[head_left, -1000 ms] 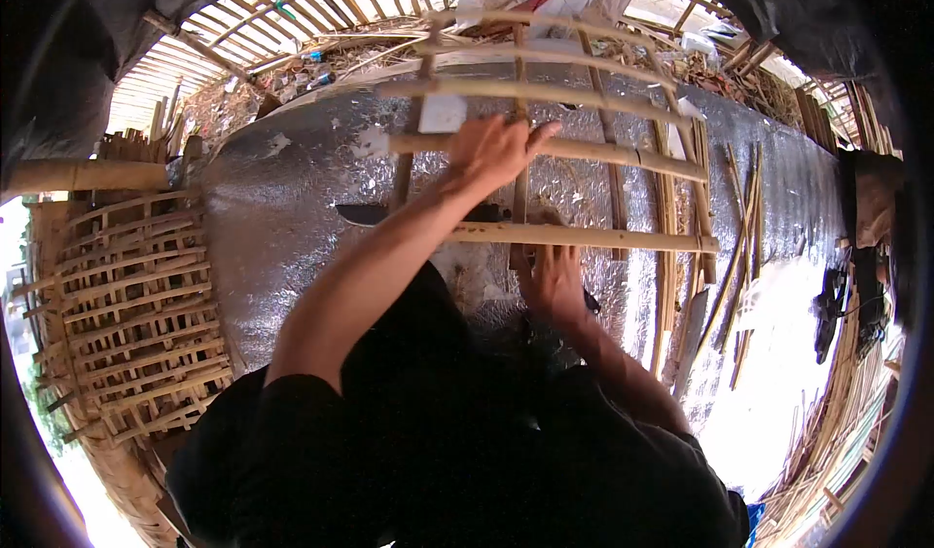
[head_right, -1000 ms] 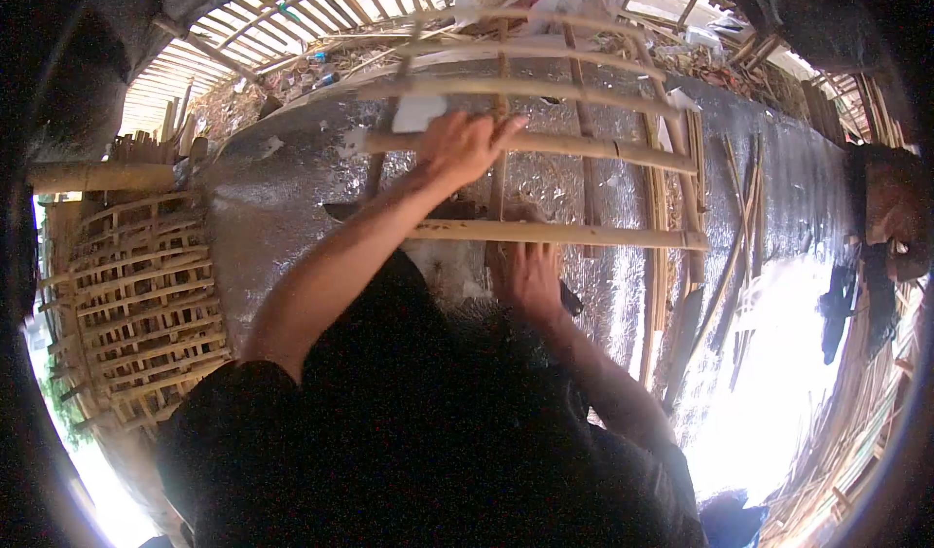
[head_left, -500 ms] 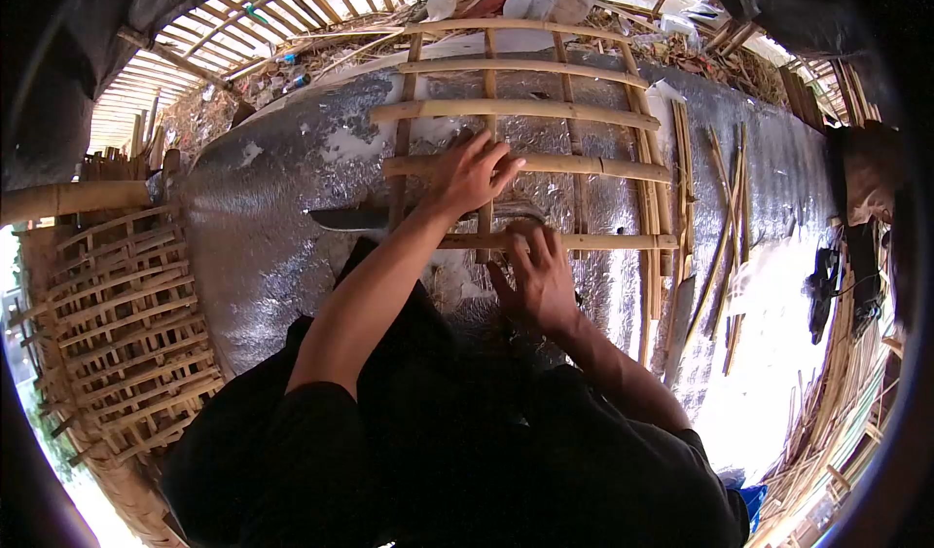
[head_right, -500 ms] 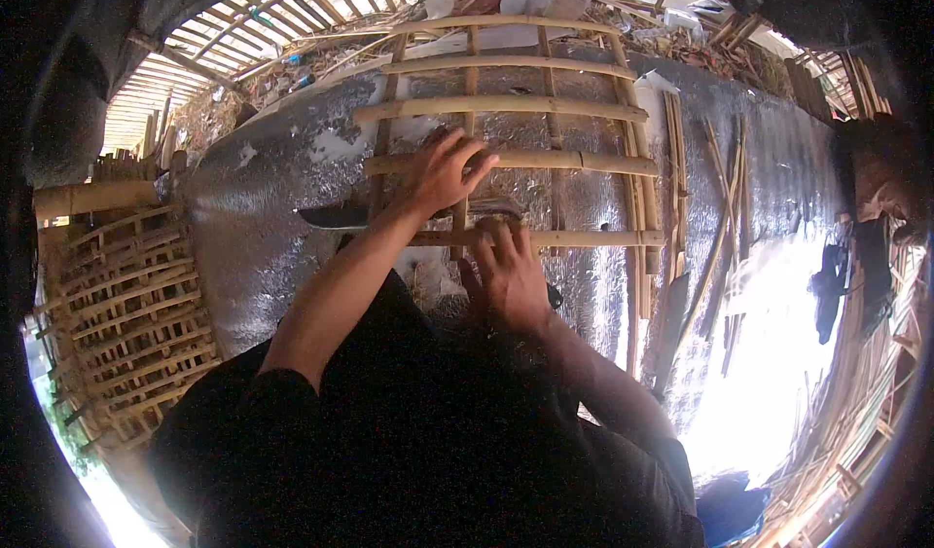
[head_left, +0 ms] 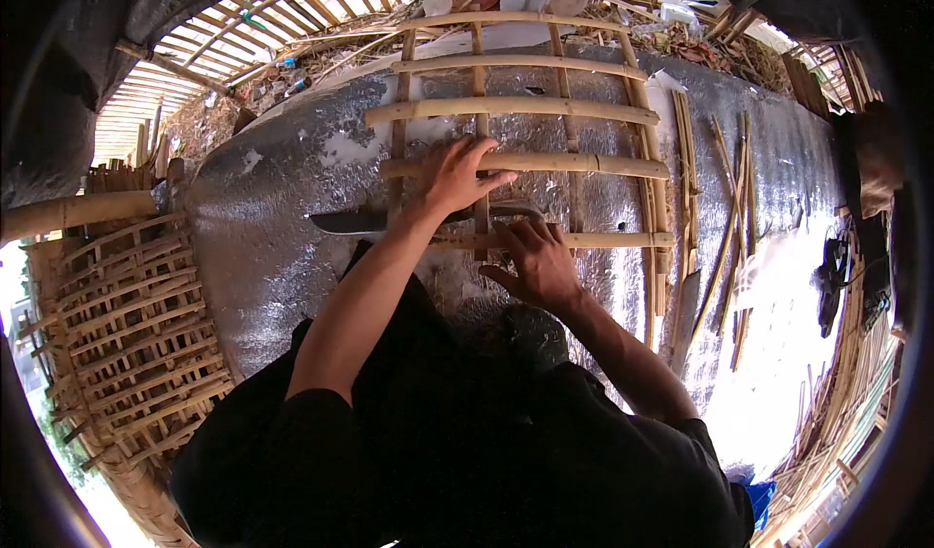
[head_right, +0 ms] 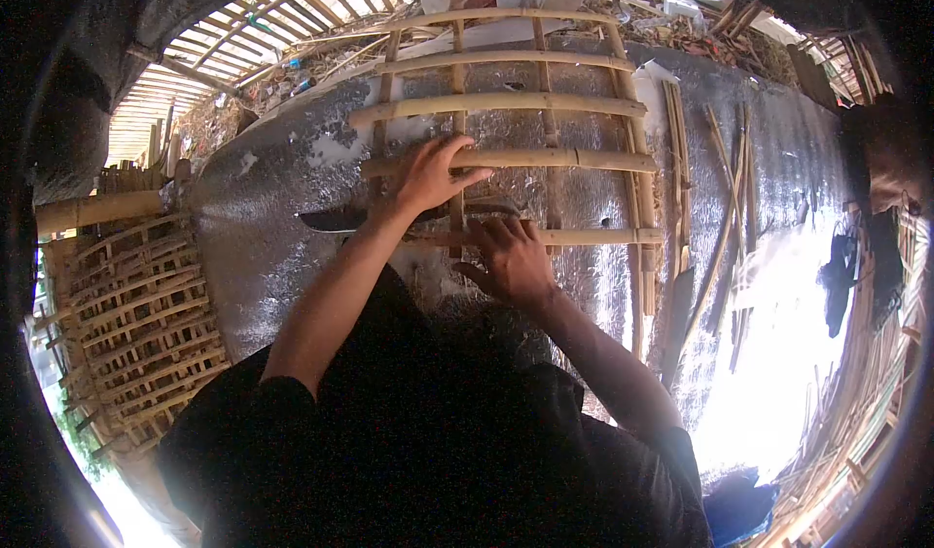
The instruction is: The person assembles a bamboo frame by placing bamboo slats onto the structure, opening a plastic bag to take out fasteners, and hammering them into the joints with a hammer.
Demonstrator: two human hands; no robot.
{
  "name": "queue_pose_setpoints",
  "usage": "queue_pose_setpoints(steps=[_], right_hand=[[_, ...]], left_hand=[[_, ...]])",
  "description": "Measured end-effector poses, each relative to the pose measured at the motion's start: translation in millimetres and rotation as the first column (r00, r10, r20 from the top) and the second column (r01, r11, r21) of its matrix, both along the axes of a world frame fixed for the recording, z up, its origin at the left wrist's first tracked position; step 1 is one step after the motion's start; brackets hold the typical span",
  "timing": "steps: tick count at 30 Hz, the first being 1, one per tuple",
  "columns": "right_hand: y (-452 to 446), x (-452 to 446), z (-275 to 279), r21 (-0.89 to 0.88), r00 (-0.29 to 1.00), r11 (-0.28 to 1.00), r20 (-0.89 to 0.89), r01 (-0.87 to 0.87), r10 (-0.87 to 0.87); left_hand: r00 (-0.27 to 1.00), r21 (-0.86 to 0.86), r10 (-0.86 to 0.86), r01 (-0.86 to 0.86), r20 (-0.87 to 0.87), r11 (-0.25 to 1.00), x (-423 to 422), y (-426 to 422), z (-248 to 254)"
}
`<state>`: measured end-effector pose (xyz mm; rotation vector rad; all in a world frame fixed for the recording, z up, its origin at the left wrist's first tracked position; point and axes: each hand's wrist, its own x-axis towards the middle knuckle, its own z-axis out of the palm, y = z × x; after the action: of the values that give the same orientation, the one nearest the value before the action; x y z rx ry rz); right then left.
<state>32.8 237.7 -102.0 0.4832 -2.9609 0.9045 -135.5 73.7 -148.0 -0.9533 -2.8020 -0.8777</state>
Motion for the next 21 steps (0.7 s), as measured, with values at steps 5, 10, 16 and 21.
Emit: queue_pose_setpoints(steps=[5,10,16,21], right_hand=[[1.5,-12.3,13.7,0.072,0.999,0.997,-0.042,0.028,-0.025],[1.3,-39.9,-1.0,0.008,1.000,1.000,-0.026,0.013,-0.013],[4.1,-19.5,7.6,0.077,0.995,0.997,-0.098,0.003,0.005],[16.4,-19.9,-4.8,0.005,0.990,0.990,0.013,-0.141,0.141]], left_hand=[[0.999,0.012,0.008,-0.009,0.049,1.000,-4.4,-0.4,-2.9],[0.995,-0.038,0.032,-0.028,0.092,0.999,2.6,6.1,19.5],[0.988,-0.108,0.091,-0.078,0.121,0.991,17.6,12.2,36.0],[0.993,-0.049,0.070,-0.066,0.092,0.997,22.1,9.6,15.4]])
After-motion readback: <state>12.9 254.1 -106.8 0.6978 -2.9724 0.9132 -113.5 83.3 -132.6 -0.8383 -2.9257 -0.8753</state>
